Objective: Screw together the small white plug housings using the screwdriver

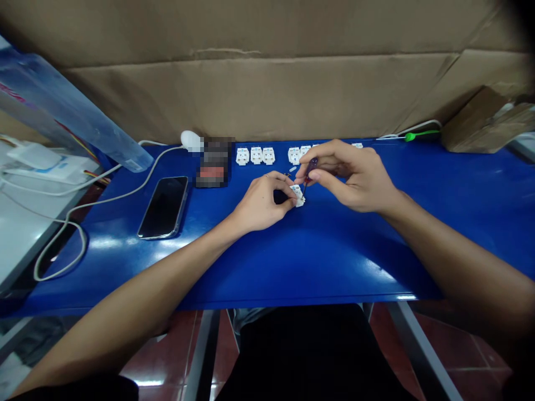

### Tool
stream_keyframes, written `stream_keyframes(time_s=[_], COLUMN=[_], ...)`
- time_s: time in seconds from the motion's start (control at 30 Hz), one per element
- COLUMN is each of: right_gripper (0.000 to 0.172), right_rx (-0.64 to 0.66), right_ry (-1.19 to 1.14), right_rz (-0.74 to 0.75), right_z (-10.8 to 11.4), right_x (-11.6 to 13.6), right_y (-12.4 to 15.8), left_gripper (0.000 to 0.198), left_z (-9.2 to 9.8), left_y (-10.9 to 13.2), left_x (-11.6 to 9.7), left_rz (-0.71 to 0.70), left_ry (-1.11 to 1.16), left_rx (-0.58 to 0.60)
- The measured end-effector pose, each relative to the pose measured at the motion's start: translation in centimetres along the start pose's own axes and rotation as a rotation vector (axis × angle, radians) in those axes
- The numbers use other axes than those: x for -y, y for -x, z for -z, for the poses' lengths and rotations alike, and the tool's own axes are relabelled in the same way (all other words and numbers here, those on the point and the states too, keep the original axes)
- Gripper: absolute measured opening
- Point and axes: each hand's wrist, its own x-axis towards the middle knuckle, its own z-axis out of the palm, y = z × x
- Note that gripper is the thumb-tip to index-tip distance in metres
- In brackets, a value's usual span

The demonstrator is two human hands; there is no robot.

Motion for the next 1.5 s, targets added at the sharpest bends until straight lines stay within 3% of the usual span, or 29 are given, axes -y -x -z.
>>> stream_keyframes(time_s=[0.13,0.2,0.3,0.4,0.57,0.9,1.0,1.13,1.3,1.4,1.5], right_gripper=[0.041,0.041,0.037,0.03,0.028,0.028,0.026,0.025,0.027,0.031,0.033], right_rx=[0.046,-0.067,-0.326,-0.432,-0.365,-0.275,-0.285,-0.324,-0.387,-0.418,-0.437], right_ry=[0.003,-0.025,-0.026,0.008,0.001,0.081,0.074,0.064,0.036,0.021,-0.012], right_rz=[0.012,-0.002,-0.008,-0.012,-0.044,-0.055,-0.039,-0.02,-0.016,-0.021,-0.007], right_z=[0.0,0.0,-0.2,-0.4,-1.1,-1.2,-1.2,-1.0,-0.6,-0.4,-0.2], right_x=[-0.3,-0.5,-1.6,-3.6,-6.1,-5.8,-5.8,-5.5,-4.6,-4.0,-3.5], right_y=[0.2,0.1,-0.1,-0.3,0.0,0.3,0.3,0.1,-0.2,-0.3,-0.4], left_gripper=[0.006,0.003,0.015,0.013,0.01,0.011,0.019,0.034,0.029,0.027,0.017], left_z=[0.2,0.5,1.3,2.1,2.7,2.5,2.6,2.9,3.8,4.3,4.4], left_y=[0.1,0.0,-0.1,-0.5,-0.9,-0.8,-0.7,-0.5,-0.5,-0.7,-0.8], left_x=[0.3,0.5,0.7,1.0,1.7,2.1,1.7,1.2,1.2,1.1,1.0], left_rz=[-0.047,-0.077,-0.118,-0.12,-0.083,-0.069,-0.115,-0.278,-0.354,-0.351,-0.308], left_ry=[0.0,0.016,0.038,-0.028,-0.096,-0.102,-0.103,-0.131,-0.223,-0.224,-0.181], left_rx=[0.004,0.02,-0.004,-0.099,-0.116,-0.086,-0.019,0.152,0.263,0.263,0.152])
